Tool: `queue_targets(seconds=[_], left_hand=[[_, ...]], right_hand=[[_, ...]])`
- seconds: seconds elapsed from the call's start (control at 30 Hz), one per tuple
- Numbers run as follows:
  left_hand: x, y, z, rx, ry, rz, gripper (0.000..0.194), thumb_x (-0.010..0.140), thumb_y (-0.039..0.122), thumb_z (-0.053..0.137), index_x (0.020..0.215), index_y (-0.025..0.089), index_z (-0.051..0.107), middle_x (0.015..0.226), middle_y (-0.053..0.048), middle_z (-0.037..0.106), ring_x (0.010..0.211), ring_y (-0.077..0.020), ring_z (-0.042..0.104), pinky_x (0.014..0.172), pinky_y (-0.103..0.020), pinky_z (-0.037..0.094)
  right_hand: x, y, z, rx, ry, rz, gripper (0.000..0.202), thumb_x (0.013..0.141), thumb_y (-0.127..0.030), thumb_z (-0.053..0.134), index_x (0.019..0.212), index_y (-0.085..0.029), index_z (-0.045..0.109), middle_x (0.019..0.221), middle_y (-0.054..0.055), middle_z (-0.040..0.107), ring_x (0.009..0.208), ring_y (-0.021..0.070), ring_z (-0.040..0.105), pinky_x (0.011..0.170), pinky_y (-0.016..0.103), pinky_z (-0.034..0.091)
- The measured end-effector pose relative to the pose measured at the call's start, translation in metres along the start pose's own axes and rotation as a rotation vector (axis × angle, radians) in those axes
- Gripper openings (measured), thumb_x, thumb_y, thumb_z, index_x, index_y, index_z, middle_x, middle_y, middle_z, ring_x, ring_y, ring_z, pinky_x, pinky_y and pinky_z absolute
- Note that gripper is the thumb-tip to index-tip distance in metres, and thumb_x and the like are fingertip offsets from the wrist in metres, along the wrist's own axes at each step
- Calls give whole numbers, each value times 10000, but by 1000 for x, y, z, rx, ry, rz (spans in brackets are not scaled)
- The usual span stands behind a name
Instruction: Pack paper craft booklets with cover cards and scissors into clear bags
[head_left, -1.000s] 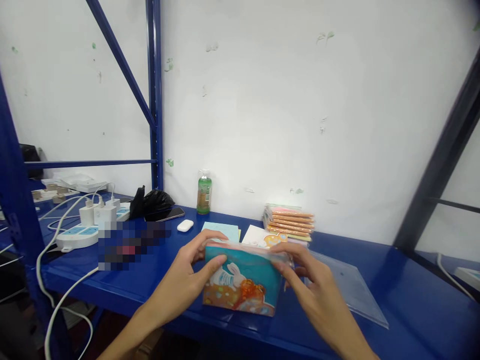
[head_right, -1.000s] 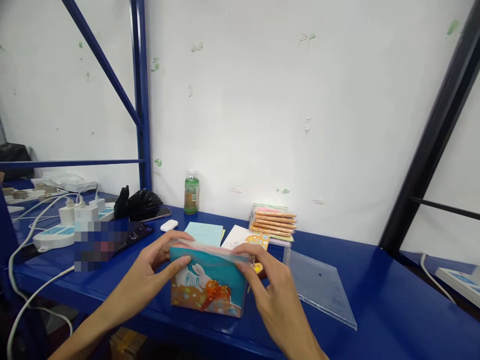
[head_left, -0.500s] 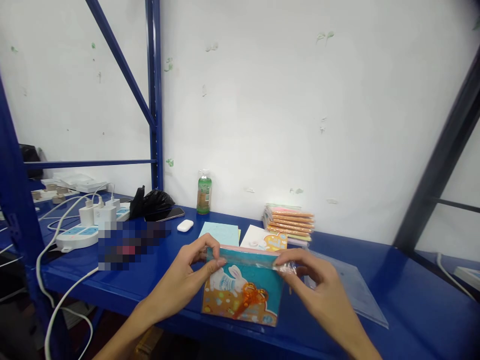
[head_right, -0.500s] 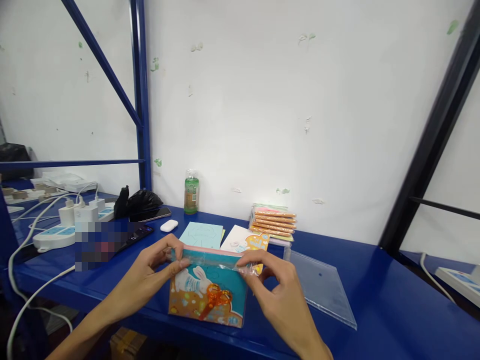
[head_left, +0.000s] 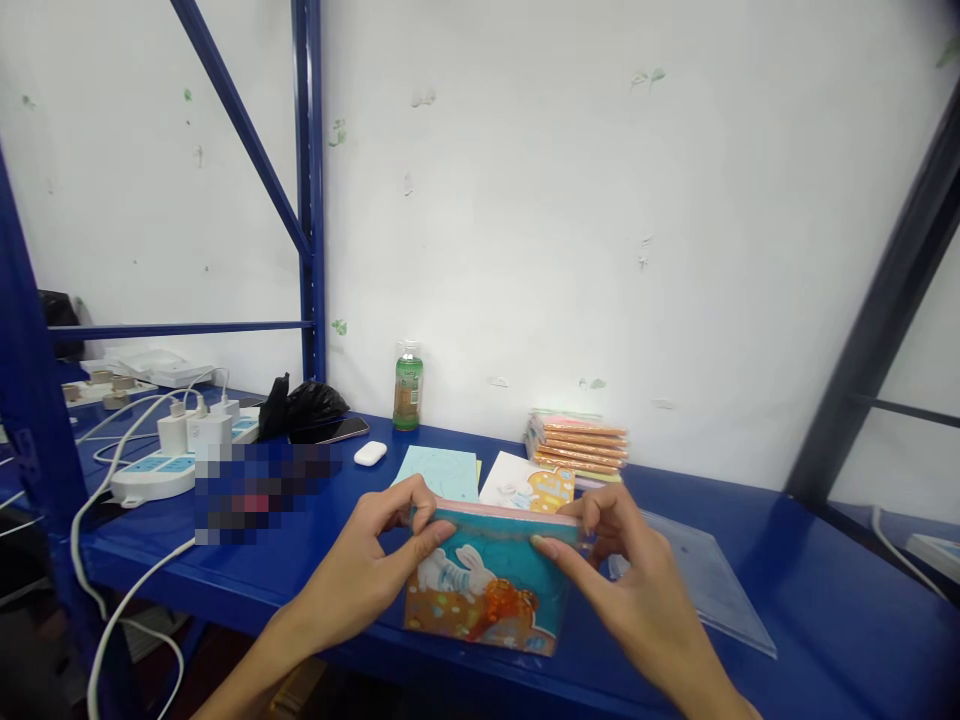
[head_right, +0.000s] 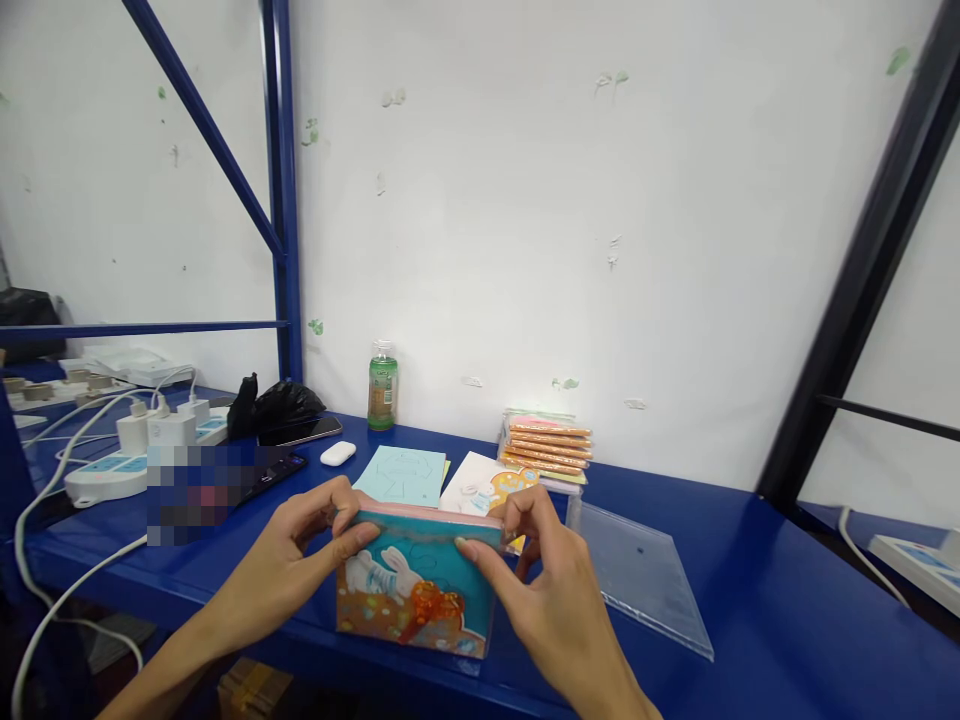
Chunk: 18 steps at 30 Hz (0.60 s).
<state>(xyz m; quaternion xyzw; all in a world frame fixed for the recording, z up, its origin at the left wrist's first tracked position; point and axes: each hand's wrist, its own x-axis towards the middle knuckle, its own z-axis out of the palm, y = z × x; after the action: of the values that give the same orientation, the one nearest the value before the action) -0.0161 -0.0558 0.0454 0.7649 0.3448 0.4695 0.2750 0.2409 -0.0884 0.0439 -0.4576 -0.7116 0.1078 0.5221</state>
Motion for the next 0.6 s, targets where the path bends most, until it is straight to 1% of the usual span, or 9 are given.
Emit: queue_targets(seconds=[0.1, 0.17, 0.23, 0.3, 0.37, 0.43, 0.5, 0.53, 0.6], left_hand=[[0, 0, -1, 3, -3, 1, 338, 970, 377, 555, 729, 235, 366, 730, 60, 410, 675, -125, 385, 633, -259, 342], [0, 1, -1, 5, -4, -2, 337, 969, 380, 556, 730, 235, 367, 734, 58, 416, 679, -127, 391, 635, -260, 344], [-1, 1, -1, 8, -2, -7, 339, 970, 387, 554, 729, 234, 370, 737, 56, 425, 680, -128, 399, 638, -260, 348], [-1, 1, -1, 12, -1, -10, 338, 970, 395, 551, 728, 234, 379, 735, 54, 433, 676, -128, 405, 637, -259, 352], [0, 1, 0, 13, 1, -11, 331, 969, 401, 551, 727, 233, 399, 734, 51, 444, 667, -127, 413, 630, -254, 361], [0, 2, 1, 3, 20, -22, 289, 959, 404, 563, 753, 235, 453, 756, 43, 482, 682, -131, 460, 639, -249, 390], [0, 4, 2, -36, 39, -52, 160, 944, 411, 583, 910, 258, 549, 781, 34, 553, 715, -151, 545, 663, -256, 439], [0, 4, 2, -56, 36, -69, 176, 935, 417, 593, 1041, 278, 572, 798, 27, 594, 739, -169, 588, 681, -266, 467], [0, 5, 0, -81, 7, -100, 366, 924, 428, 604, 1265, 309, 543, 874, 6, 669, 798, -202, 651, 725, -291, 514]], right_hand=[[2, 1, -1, 49, -48, 48, 240, 899, -421, 671, 1015, -275, 519, 873, -25, 657, 691, 139, 595, 544, 236, 478], [3, 1, -1, 57, -95, 78, 295, 910, -434, 655, 1154, -296, 560, 960, -9, 690, 772, 159, 627, 583, 250, 495], [4, 3, -2, 44, -131, 80, 265, 919, -452, 641, 1139, -304, 634, 1006, 0, 706, 821, 173, 631, 608, 258, 497], [4, 4, -2, 33, -148, 64, 208, 925, -461, 631, 1029, -294, 699, 1034, 2, 716, 846, 178, 626, 625, 261, 494], [3, 6, -2, 32, -147, 53, 203, 932, -460, 624, 986, -289, 717, 1037, -1, 723, 849, 176, 621, 635, 260, 491], [2, 6, -1, 32, -138, 54, 206, 935, -460, 620, 997, -290, 720, 1020, -7, 726, 830, 169, 614, 636, 256, 487], [2, 4, -1, 27, -133, 58, 209, 939, -460, 616, 994, -287, 718, 1010, -10, 726, 822, 165, 610, 638, 256, 481], [2, 3, -1, 24, -133, 60, 211, 939, -462, 614, 988, -284, 717, 1002, -11, 726, 818, 164, 609, 638, 257, 476], [2, 1, -2, 16, -138, 69, 214, 943, -462, 609, 978, -276, 711, 991, -10, 725, 820, 166, 611, 646, 261, 467]])
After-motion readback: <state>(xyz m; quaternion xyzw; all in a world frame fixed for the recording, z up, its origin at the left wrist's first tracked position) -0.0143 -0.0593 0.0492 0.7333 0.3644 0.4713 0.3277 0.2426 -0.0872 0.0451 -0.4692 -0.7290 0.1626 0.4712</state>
